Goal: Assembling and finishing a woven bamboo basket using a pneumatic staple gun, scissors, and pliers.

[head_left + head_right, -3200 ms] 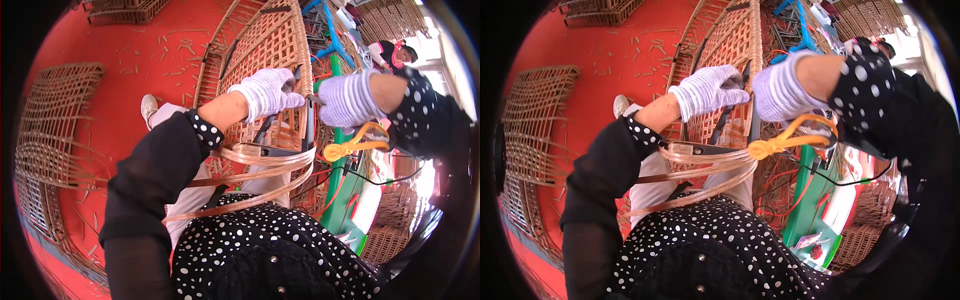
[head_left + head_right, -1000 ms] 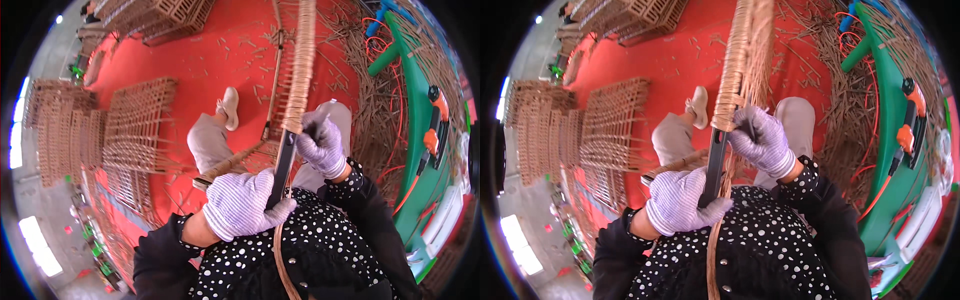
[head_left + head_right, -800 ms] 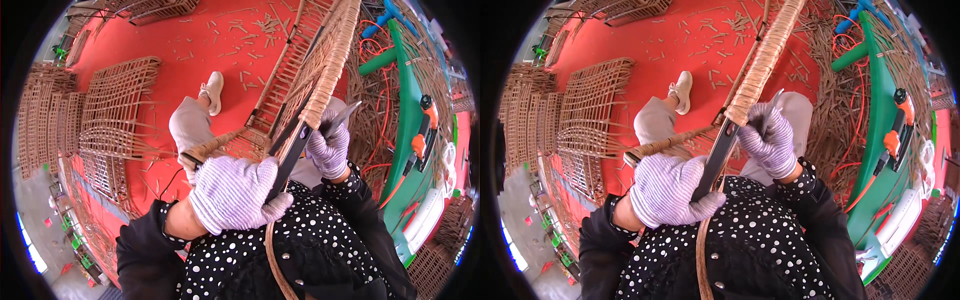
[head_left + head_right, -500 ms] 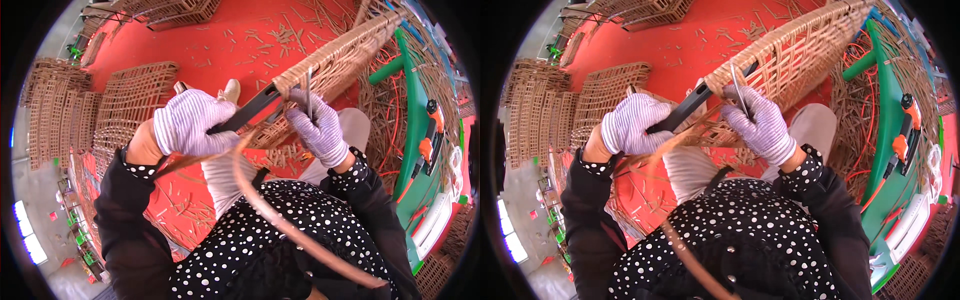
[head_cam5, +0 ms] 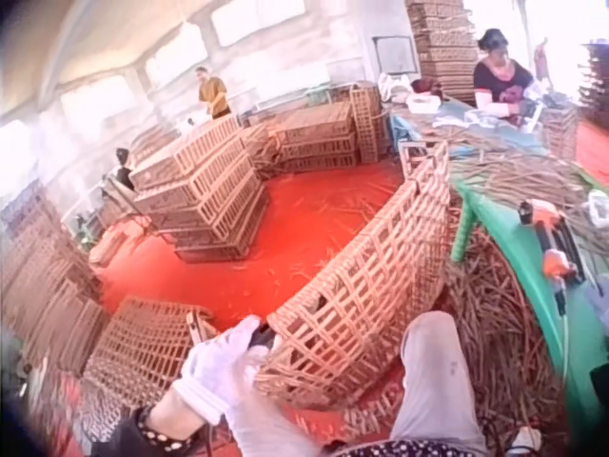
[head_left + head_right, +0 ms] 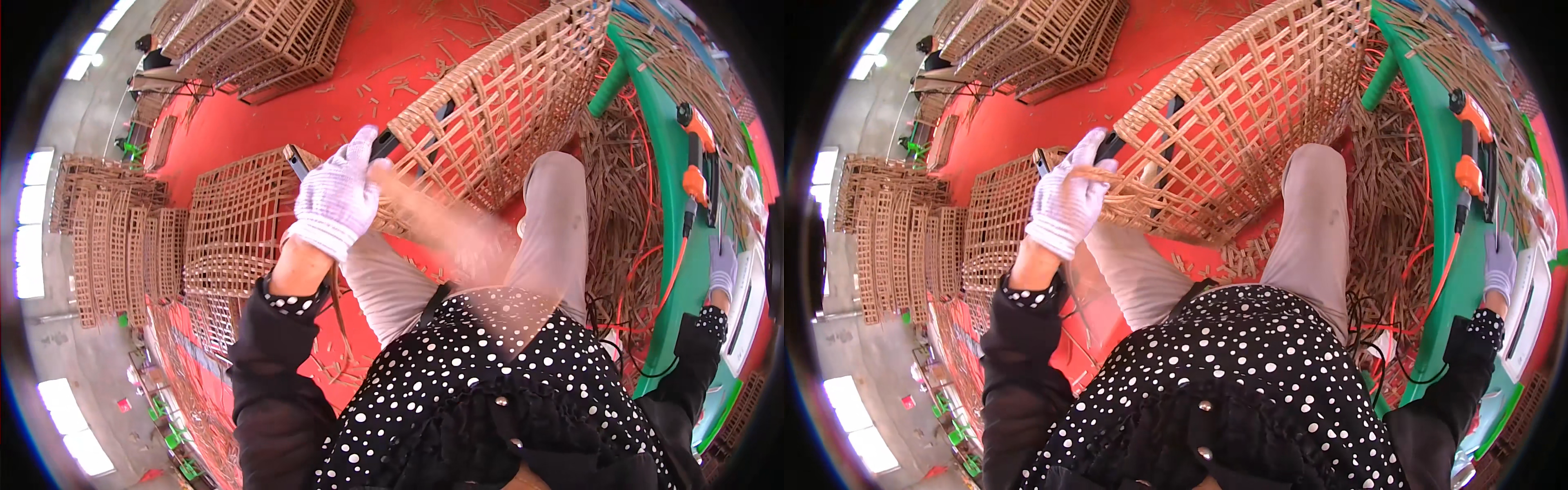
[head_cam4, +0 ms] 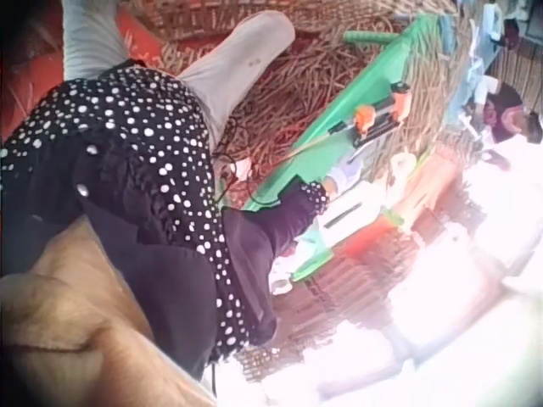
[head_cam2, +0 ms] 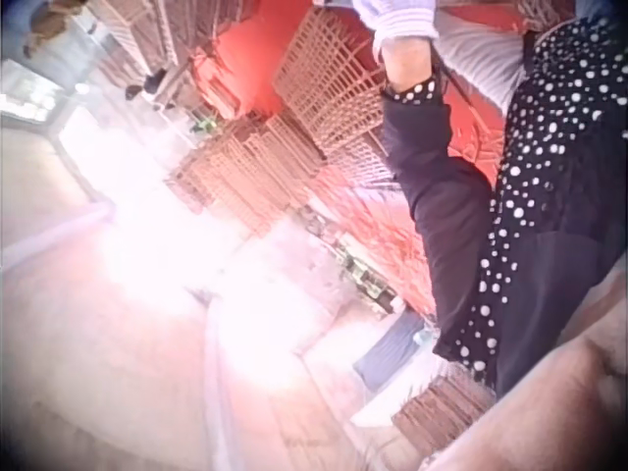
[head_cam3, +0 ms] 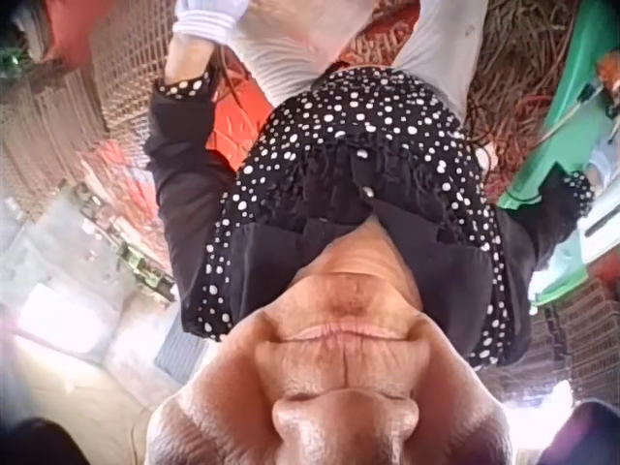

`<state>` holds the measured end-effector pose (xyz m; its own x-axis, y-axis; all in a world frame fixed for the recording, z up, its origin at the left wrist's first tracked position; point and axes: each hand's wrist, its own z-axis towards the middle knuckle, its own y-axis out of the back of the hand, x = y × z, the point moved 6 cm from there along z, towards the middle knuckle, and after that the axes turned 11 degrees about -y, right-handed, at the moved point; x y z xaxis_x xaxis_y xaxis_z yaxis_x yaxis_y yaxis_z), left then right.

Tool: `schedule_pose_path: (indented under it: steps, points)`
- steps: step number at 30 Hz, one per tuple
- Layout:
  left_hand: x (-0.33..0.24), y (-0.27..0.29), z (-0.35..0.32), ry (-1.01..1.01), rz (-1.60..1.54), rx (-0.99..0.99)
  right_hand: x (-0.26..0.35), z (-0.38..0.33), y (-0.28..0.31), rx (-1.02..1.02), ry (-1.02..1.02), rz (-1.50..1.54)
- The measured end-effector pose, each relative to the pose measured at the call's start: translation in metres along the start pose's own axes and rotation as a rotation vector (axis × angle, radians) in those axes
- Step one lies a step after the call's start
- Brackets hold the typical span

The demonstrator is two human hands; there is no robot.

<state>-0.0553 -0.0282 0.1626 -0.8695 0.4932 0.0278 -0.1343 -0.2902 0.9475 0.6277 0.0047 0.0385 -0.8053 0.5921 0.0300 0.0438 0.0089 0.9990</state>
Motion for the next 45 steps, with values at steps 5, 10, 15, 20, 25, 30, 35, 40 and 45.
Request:
schedule_pose_path:
  steps: [5,10,15,20,25,30,35,40,45]
  points:
    - [0.012,-0.029,0.011,0.248,-0.078,0.075,-0.077,-0.009,-0.059,-0.066,-0.058,-0.025]
    - [-0.010,-0.015,0.027,0.179,0.188,0.207,-0.080,-0.020,-0.063,-0.039,-0.187,-0.031]
    - [-0.012,-0.020,0.022,0.162,0.277,0.066,-0.070,-0.015,-0.057,-0.068,-0.212,-0.225]
    - [-0.014,-0.017,0.036,0.237,0.287,0.148,0.022,-0.054,0.024,-0.624,0.195,-0.081]
    - [-0.005,-0.027,0.021,0.266,0.085,0.151,0.286,-0.187,0.054,0.399,0.601,0.788]
    - [-0.026,-0.018,0.025,0.153,-0.073,0.022,0.409,-0.286,0.047,0.878,1.034,1.001]
    - [-0.033,-0.017,0.023,0.215,-0.043,0.061,0.440,-0.309,0.033,1.166,0.958,1.012]
    - [-0.035,-0.022,0.020,0.204,-0.180,0.048,0.432,-0.301,0.029,1.350,0.759,0.985]
    - [-0.038,-0.025,0.020,0.158,-0.182,0.029,0.434,-0.295,0.030,1.001,1.170,1.066]
